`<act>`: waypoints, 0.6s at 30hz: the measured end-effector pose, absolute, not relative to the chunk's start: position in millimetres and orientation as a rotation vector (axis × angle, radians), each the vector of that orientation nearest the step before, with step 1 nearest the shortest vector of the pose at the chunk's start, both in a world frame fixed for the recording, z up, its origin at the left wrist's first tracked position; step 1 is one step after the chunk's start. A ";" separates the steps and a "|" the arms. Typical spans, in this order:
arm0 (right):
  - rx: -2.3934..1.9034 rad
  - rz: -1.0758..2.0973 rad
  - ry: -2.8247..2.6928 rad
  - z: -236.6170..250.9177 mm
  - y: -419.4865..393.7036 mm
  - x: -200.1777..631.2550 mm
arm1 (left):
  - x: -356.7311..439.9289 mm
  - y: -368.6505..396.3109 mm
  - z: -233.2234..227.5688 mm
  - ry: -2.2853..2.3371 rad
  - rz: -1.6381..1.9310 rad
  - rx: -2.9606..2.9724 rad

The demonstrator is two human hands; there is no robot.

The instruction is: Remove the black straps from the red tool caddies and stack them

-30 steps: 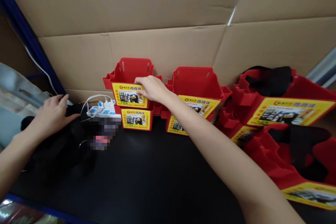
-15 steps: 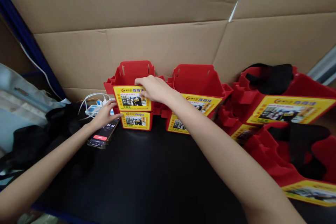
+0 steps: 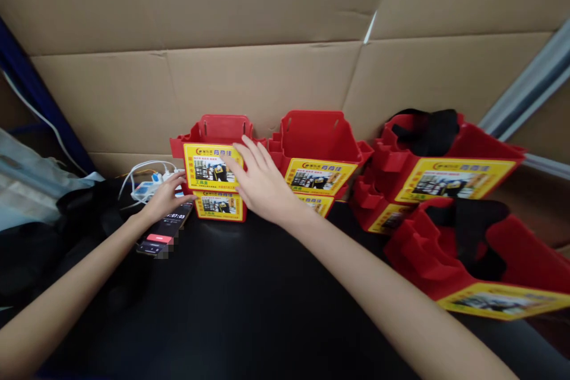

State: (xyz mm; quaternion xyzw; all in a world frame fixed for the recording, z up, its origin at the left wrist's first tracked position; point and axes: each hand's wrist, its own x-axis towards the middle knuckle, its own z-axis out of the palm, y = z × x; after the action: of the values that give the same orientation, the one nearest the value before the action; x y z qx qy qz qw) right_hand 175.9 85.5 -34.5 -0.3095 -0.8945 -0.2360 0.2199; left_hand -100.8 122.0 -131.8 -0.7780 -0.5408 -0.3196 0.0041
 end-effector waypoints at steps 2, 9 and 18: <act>-0.911 -0.697 -2.464 -41.9 66.3 199.4 | -101.2 123.0 -132.7 -1.694 -1.007 -2.436; -1.759 -0.873 -2.075 -60.0 41.5 358.0 | -95.4 107.4 -139.4 -1.718 -0.949 -2.321; -1.943 -0.589 -1.972 -133.4 2.0 445.8 | -63.1 34.3 -129.0 -1.644 -0.816 -2.149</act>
State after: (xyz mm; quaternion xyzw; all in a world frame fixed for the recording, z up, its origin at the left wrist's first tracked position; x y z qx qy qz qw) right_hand 445.8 2.0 -133.4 -0.6782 -0.6882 -0.2055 0.1552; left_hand -63.1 34.3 -129.0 -0.7510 -0.5744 -0.2853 0.1569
